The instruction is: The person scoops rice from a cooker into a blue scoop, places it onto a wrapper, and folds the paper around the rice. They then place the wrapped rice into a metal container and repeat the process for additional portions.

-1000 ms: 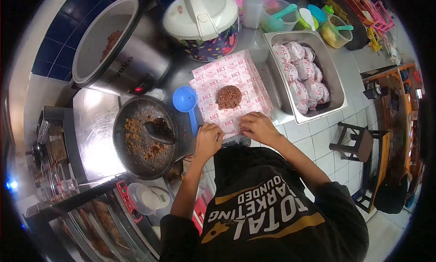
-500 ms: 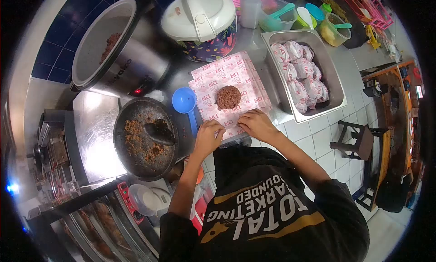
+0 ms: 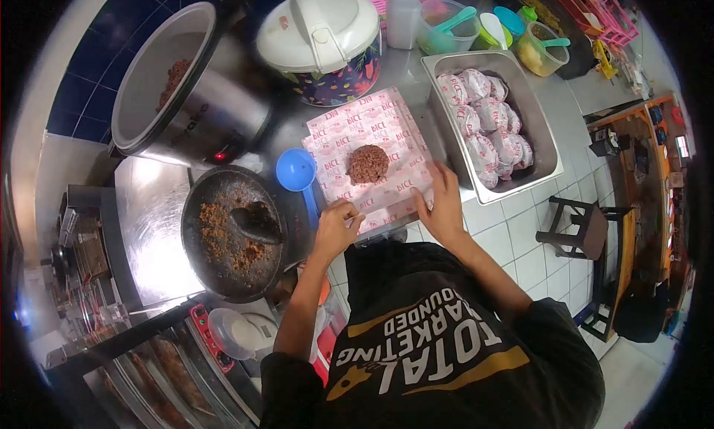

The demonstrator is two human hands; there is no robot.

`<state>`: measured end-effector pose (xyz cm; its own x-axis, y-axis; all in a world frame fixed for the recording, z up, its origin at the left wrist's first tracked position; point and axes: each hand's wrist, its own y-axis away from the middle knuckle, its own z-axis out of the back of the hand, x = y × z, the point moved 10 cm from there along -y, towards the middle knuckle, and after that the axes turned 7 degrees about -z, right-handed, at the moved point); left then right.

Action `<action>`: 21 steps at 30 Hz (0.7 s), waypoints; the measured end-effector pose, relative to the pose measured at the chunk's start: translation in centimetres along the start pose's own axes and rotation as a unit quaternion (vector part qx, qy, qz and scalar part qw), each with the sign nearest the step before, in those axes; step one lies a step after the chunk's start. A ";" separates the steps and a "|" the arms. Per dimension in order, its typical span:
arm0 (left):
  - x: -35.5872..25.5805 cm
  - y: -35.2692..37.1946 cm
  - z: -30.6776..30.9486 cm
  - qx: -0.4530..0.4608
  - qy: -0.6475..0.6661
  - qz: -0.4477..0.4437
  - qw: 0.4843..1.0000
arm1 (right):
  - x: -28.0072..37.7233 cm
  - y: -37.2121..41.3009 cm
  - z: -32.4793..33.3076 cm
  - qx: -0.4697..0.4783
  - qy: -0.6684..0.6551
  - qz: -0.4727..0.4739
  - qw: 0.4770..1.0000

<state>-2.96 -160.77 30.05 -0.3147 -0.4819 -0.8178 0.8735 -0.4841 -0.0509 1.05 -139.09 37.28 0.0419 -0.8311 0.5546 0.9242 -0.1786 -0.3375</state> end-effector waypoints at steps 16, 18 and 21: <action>-4.7 -7.7 -9.9 0.029 0.134 0.014 0.991 | -10.6 4.6 -8.8 0.084 -0.507 -0.358 0.779; -4.5 -7.8 -10.6 0.013 0.166 0.002 0.986 | -10.6 4.5 -8.0 0.102 -0.427 -0.318 0.840; -2.2 -7.4 -12.5 0.059 0.237 0.081 0.966 | -10.6 4.8 -7.6 0.109 -0.394 -0.318 0.855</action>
<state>-4.11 -146.95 25.04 0.0522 -0.1839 -0.9816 0.8393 -0.5245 0.1429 2.18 -135.13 24.00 -0.3327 0.0266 0.9426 0.9004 -0.2883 0.3259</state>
